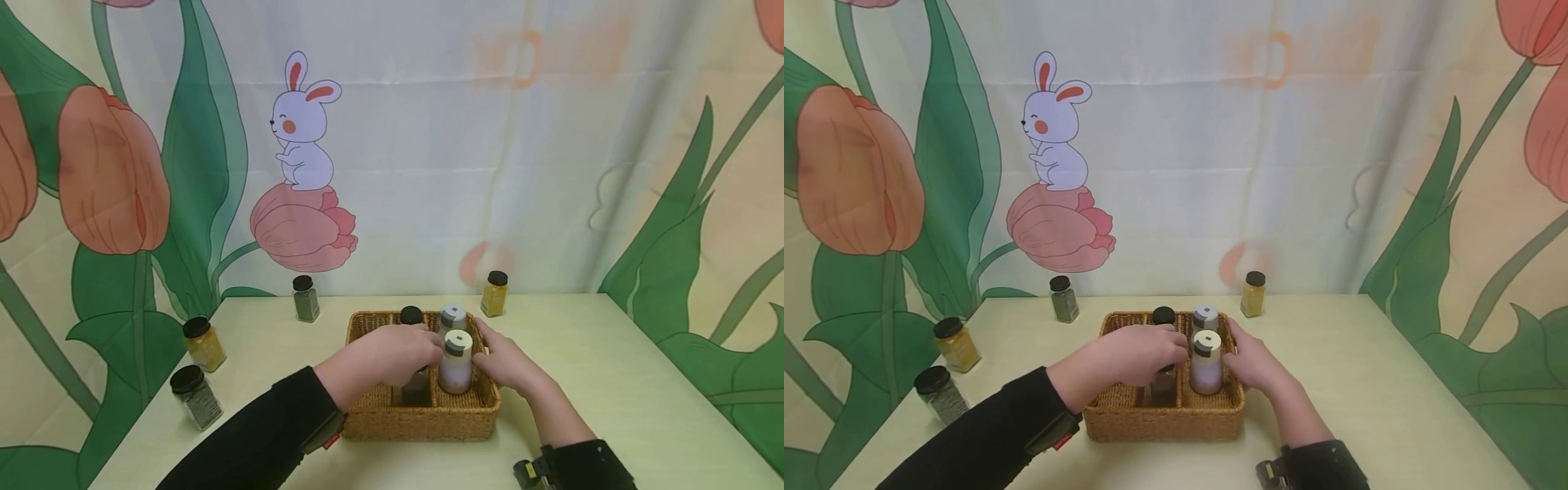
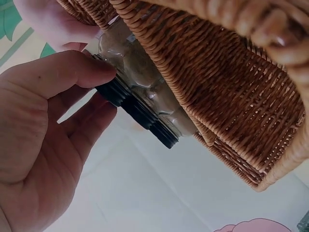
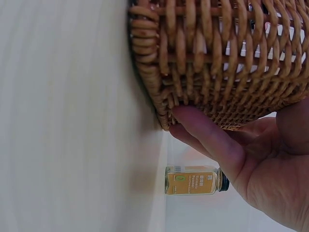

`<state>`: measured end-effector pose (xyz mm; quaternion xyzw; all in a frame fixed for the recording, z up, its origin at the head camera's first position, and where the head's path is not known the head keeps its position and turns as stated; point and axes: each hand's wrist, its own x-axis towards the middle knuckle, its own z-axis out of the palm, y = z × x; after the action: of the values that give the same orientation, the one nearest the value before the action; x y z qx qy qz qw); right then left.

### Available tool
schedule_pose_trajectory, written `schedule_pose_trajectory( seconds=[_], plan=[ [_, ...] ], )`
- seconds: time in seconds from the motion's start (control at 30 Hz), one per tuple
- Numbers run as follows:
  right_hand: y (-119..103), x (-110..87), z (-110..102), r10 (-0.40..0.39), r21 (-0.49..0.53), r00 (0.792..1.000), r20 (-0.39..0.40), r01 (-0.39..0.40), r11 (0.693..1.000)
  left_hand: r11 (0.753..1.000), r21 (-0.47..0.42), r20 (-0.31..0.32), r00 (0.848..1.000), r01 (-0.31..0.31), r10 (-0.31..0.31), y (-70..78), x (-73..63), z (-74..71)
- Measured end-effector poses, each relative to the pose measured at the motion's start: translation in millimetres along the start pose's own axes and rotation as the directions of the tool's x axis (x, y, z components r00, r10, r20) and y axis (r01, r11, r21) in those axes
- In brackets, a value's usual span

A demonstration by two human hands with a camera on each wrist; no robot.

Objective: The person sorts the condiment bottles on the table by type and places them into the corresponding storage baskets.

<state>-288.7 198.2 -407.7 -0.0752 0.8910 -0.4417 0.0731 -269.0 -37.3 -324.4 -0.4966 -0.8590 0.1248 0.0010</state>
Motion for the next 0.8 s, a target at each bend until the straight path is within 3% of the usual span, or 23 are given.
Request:
schedule_pose_trajectory(
  seconds=[0.33,0.8],
  plan=[
    [2.1,1.1,0.6,0.004,-0.009,1.0,-0.001,-0.004,1.0,0.997,-0.05,-0.025,0.998,0.056,-0.058,1.5,-4.4,3.3],
    [3.0,1.8,0.6,-0.001,-0.008,1.0,-0.005,0.001,1.0,0.996,-0.071,-0.123,0.991,0.047,-0.055,-3.5,-10.6,4.3]
  ],
)
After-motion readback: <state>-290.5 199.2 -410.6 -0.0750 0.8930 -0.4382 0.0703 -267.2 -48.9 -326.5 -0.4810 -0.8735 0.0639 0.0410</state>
